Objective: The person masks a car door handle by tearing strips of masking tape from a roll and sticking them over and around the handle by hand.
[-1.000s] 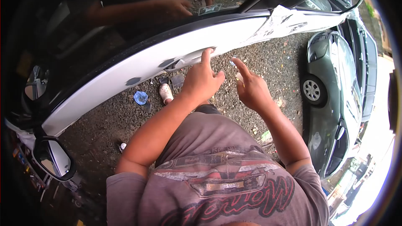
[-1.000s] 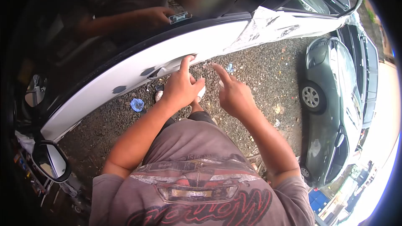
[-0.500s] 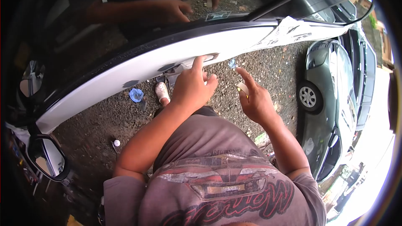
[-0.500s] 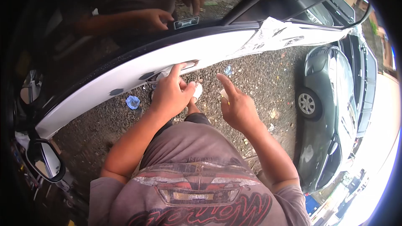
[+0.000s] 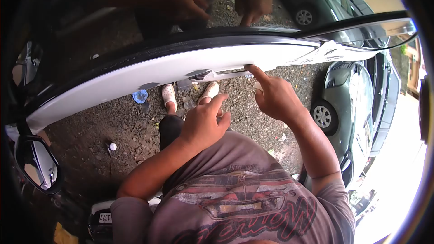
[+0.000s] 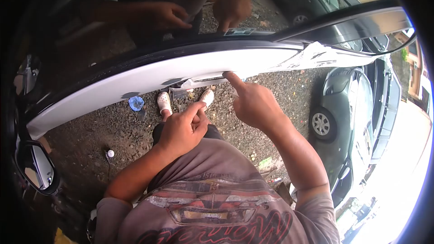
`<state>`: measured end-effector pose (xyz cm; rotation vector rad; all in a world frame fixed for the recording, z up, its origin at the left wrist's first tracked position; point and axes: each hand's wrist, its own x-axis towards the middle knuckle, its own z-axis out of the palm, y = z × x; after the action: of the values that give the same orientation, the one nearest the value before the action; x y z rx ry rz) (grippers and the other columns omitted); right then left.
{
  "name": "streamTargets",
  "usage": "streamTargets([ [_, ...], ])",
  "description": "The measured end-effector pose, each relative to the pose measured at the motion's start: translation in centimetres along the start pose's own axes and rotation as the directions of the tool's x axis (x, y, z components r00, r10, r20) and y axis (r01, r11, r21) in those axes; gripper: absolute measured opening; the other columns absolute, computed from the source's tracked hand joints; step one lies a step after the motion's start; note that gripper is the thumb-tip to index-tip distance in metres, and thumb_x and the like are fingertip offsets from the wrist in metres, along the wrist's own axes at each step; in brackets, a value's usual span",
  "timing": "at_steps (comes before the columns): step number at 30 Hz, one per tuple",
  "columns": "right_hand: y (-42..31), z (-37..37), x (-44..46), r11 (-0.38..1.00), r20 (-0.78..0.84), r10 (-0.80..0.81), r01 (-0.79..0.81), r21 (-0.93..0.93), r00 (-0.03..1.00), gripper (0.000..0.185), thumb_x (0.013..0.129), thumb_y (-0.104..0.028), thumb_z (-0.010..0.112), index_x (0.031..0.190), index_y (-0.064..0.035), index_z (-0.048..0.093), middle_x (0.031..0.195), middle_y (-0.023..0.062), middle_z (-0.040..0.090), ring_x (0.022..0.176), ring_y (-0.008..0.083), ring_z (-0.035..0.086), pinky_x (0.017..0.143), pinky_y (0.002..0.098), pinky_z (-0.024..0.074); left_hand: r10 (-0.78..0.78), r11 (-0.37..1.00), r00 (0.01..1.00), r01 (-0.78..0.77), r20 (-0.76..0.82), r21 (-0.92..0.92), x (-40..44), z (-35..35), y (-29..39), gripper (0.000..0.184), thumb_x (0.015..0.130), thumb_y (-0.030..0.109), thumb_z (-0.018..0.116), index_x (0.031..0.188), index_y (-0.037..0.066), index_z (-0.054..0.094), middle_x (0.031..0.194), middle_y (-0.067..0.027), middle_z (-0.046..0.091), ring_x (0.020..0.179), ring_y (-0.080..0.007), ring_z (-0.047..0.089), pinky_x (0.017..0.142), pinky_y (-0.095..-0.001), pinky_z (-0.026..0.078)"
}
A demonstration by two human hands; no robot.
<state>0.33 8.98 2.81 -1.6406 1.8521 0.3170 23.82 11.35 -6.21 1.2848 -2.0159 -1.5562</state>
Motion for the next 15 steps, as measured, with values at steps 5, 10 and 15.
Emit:
streamTargets([
  [5,-1.2,-0.1,1.4,0.999,0.040,0.000,0.002,-0.047,0.999,0.061,0.091,-0.005,0.058,0.151,-0.0078,0.053,0.090,0.0301,0.074,0.093,0.0499,0.074,0.085,0.0605,0.0563,-0.006,0.999,0.998,0.003,-0.062,-0.052,-0.8,0.2,-1.8,0.036,0.099,0.021,0.074,0.133,0.013,0.065,0.083,0.0015,0.081,0.074,-0.0206,0.079,0.093,-0.0614,0.047],
  [10,-2.3,-0.6,2.0,0.987,0.119,0.068,-0.049,-0.155,0.991,0.060,0.091,-0.005,0.058,0.151,-0.0034,0.053,0.092,0.0296,0.075,0.094,0.0491,0.074,0.086,0.0610,0.0555,-0.001,0.996,0.995,-0.007,-0.095,-0.085,-1.6,-0.4,-3.4,0.038,0.097,0.018,0.076,0.133,0.012,0.067,0.078,0.0022,0.077,0.064,-0.0204,0.073,0.104,-0.0595,0.044],
  [15,-2.5,-4.2,-1.0,0.982,0.077,0.040,-0.053,0.183,0.996,0.063,0.092,-0.008,0.062,0.154,-0.0116,0.056,0.093,0.0267,0.076,0.094,0.0449,0.076,0.086,0.0563,0.0572,-0.019,0.996,0.997,0.012,-0.079,-0.090,-2.4,-2.5,-4.6,0.040,0.095,0.017,0.075,0.132,0.006,0.067,0.088,-0.0154,0.078,0.081,-0.0365,0.079,0.073,-0.0477,0.062],
])
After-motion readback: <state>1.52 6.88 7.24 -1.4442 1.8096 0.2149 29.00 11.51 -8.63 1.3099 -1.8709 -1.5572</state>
